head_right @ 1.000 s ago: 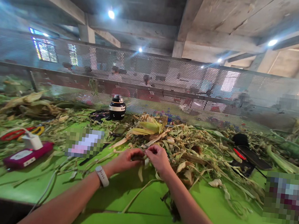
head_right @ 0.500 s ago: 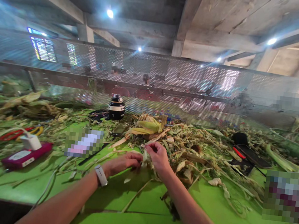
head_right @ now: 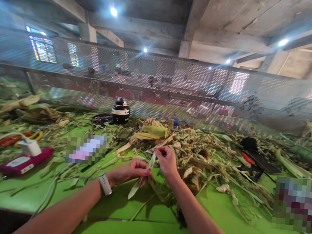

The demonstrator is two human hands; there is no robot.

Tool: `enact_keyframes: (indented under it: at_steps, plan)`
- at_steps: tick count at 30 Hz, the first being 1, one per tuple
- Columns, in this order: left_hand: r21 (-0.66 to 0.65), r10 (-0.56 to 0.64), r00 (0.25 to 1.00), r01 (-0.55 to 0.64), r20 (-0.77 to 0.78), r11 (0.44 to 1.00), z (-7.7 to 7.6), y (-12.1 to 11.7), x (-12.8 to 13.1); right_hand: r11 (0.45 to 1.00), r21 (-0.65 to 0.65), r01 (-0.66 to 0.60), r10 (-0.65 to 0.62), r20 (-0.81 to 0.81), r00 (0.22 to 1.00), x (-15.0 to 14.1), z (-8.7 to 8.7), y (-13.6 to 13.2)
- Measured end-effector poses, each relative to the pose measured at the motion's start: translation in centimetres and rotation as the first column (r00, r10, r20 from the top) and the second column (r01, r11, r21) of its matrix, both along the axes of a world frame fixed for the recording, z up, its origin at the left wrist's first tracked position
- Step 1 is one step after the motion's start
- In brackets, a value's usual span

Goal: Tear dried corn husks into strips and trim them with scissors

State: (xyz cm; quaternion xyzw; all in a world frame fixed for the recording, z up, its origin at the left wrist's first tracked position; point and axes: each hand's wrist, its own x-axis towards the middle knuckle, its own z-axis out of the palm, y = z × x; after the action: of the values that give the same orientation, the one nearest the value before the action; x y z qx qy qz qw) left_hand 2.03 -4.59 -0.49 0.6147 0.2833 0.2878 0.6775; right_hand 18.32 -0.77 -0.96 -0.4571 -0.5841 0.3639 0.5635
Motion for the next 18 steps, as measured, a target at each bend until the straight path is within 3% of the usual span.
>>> enact_keyframes:
  at_steps: [2,4,6,8,11,14,18]
  plan:
    - [0.024,0.045,0.999,-0.045,0.009,0.999,-0.5,0.6,0.0,1.000,-0.029,0.009,-0.010,-0.022,1.000,0.1,0.1,0.0]
    - [-0.006,0.180,0.976,-0.180,0.125,0.984,-0.8,1.3,-0.1,0.998,-0.064,-0.008,0.006,-0.029,1.000,0.4,0.2,-0.1]
    - [-0.067,0.340,0.902,-0.334,0.268,0.940,-1.0,2.1,-0.4,0.992,-0.076,-0.098,0.100,0.025,0.995,0.6,0.4,-0.2]
    - [-0.125,0.428,0.835,-0.411,0.345,0.903,-0.9,2.7,-0.7,0.973,-0.077,-0.219,0.227,0.119,0.967,0.6,0.7,-0.5]
    - [-0.175,0.444,0.813,-0.408,0.376,0.896,-0.7,3.1,-1.0,0.951,-0.058,-0.304,0.309,0.196,0.931,0.5,1.0,-0.9]
    - [-0.204,0.456,0.805,-0.408,0.379,0.890,-0.5,3.0,-1.0,0.946,-0.045,-0.322,0.325,0.166,0.931,0.4,1.1,-1.1]
    - [-0.174,0.449,0.824,-0.413,0.346,0.894,-0.8,3.1,-0.8,0.934,-0.032,-0.355,0.352,0.245,0.904,0.5,0.9,-1.1]
